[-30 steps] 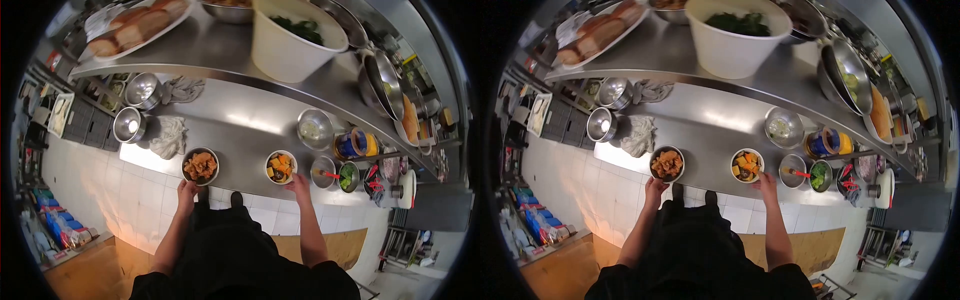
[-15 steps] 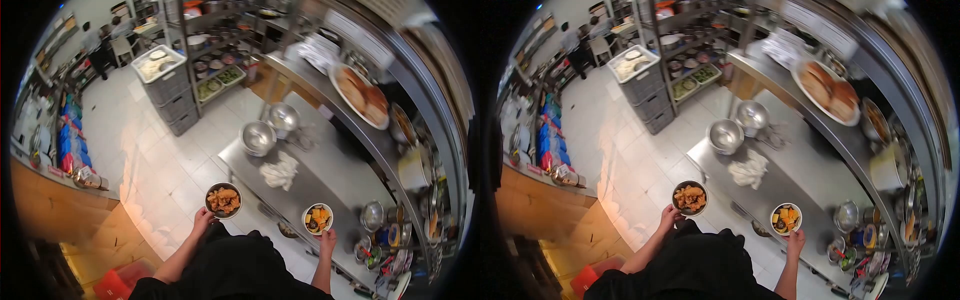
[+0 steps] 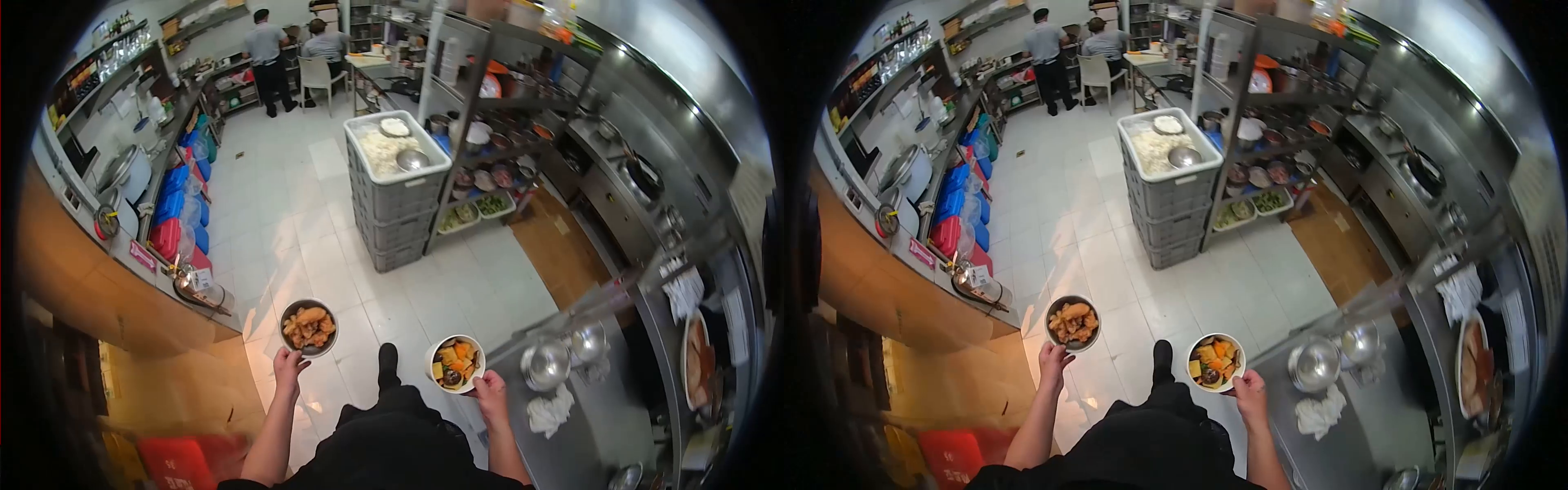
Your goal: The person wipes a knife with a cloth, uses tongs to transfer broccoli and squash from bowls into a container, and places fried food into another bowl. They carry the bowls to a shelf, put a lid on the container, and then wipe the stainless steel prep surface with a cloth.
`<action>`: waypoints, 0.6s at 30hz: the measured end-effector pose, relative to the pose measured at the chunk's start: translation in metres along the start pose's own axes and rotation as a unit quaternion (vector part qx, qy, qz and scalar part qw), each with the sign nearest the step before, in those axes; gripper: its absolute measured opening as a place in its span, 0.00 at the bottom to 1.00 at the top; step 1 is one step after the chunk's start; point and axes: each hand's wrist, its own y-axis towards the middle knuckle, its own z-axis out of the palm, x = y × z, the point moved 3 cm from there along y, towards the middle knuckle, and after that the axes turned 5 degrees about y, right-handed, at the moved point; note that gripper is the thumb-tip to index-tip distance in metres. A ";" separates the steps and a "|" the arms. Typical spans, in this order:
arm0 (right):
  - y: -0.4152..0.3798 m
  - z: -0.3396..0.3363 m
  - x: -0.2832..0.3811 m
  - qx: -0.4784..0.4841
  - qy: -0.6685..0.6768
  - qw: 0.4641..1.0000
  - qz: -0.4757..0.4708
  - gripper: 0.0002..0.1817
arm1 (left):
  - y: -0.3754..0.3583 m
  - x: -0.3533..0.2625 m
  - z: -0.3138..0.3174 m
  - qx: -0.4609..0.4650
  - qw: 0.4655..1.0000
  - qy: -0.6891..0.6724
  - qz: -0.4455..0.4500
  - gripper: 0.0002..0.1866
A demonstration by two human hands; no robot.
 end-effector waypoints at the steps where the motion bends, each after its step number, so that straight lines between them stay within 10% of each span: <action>1: 0.027 0.016 -0.004 0.007 -0.023 1.000 0.002 0.03 | 0.018 0.007 -0.013 -0.021 1.000 -0.010 -0.011 0.06; 18: 0.462 0.469 0.074 0.267 -0.126 0.954 -0.054 0.05 | 0.247 -0.012 -0.090 -0.314 0.932 -0.153 -0.096 0.05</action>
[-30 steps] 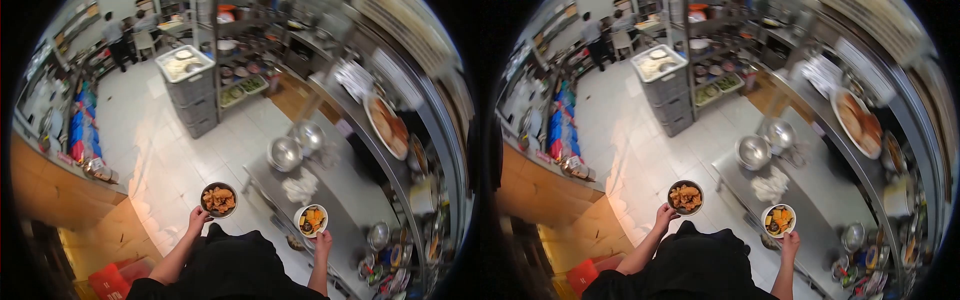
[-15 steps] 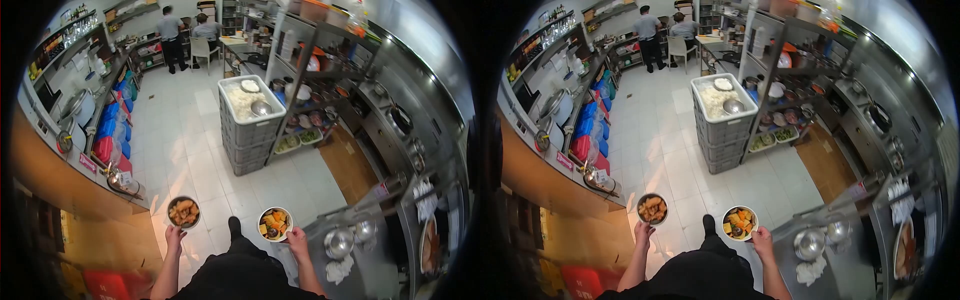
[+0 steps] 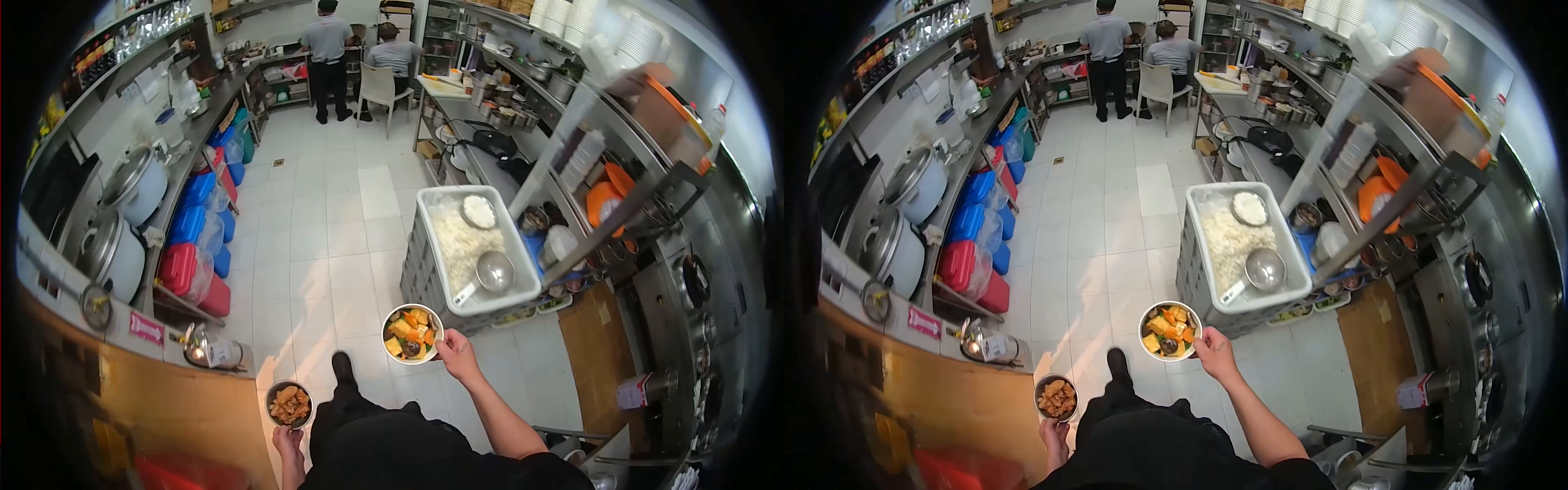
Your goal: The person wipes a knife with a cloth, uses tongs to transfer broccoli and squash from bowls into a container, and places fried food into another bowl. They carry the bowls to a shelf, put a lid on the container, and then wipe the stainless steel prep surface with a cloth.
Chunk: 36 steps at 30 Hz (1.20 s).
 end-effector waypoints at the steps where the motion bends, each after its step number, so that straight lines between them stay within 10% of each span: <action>1: 0.027 0.010 0.001 -0.004 -0.003 1.000 0.000 0.05 | 0.023 -0.015 0.020 0.007 1.000 0.001 0.006 0.05; 17: 0.279 0.056 0.004 -0.248 0.042 0.967 0.037 0.05 | 0.355 -0.441 0.538 0.277 0.917 0.164 0.237 0.04; 29: 0.542 0.001 0.075 -0.318 0.040 0.947 -0.034 0.06 | 0.373 -0.389 0.899 0.452 0.859 0.229 0.074 0.02; 36: 0.563 -0.021 0.111 -0.453 0.012 0.891 -0.035 0.07 | 0.351 -0.354 1.094 0.577 0.734 0.357 0.029 0.05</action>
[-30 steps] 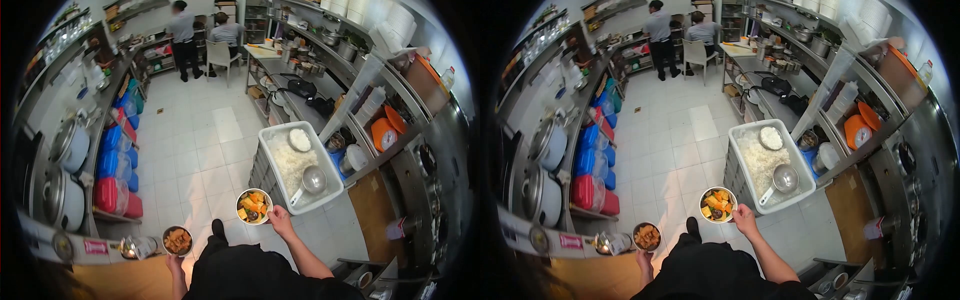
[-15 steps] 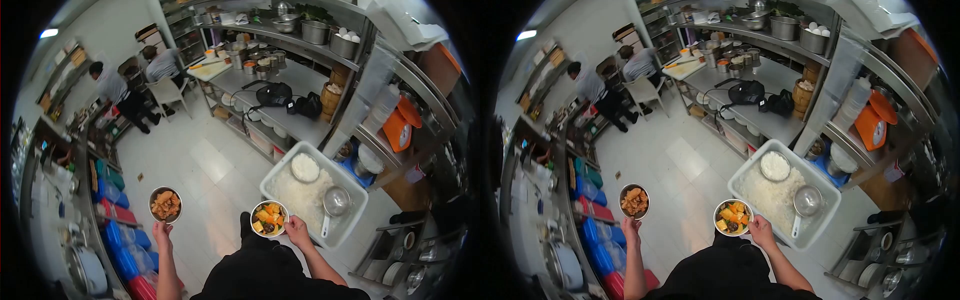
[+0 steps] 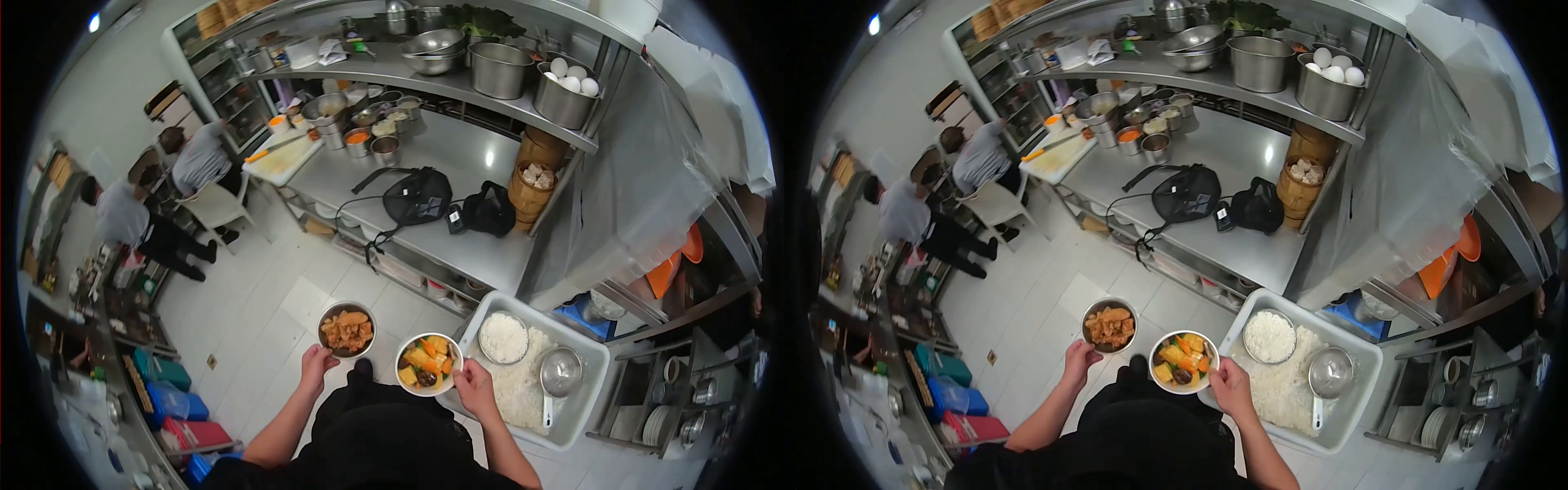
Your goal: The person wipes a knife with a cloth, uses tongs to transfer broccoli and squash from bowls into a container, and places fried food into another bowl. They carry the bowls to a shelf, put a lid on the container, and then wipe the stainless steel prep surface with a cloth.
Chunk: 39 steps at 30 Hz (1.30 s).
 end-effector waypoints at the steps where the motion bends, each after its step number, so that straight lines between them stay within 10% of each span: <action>1: -0.002 -0.003 -0.001 -0.026 -0.025 0.999 0.007 0.07 | 0.031 -0.017 0.012 0.015 1.000 0.015 0.005 0.05; 10: -0.018 0.051 -0.014 -0.327 0.012 0.941 0.087 0.09 | 0.350 -0.186 0.205 0.201 0.962 0.081 0.165 0.06; 17: 0.023 0.159 0.009 -0.485 0.130 0.859 0.103 0.06 | 0.570 -0.237 0.392 0.234 0.964 0.023 0.124 0.09; 25: 0.100 0.192 -0.016 -0.475 0.151 0.861 0.101 0.06 | 0.663 -0.211 0.454 0.209 0.978 -0.012 -0.013 0.14; 28: 0.137 0.172 -0.047 -0.465 0.101 0.874 0.097 0.06 | 0.660 -0.202 0.446 0.252 0.967 0.045 0.008 0.17; 31: 0.194 0.154 -0.025 -0.478 0.174 0.858 0.070 0.06 | 0.623 -0.212 0.431 0.139 0.841 0.289 0.435 0.25; 35: 0.267 0.098 -0.038 -0.491 0.200 0.848 -0.002 0.07 | 0.417 -0.378 0.370 0.549 0.713 0.211 0.381 0.17; 39: 0.311 0.043 -0.067 -0.518 0.197 0.833 0.002 0.05 | 0.224 -0.580 0.312 0.513 0.525 0.240 0.635 0.09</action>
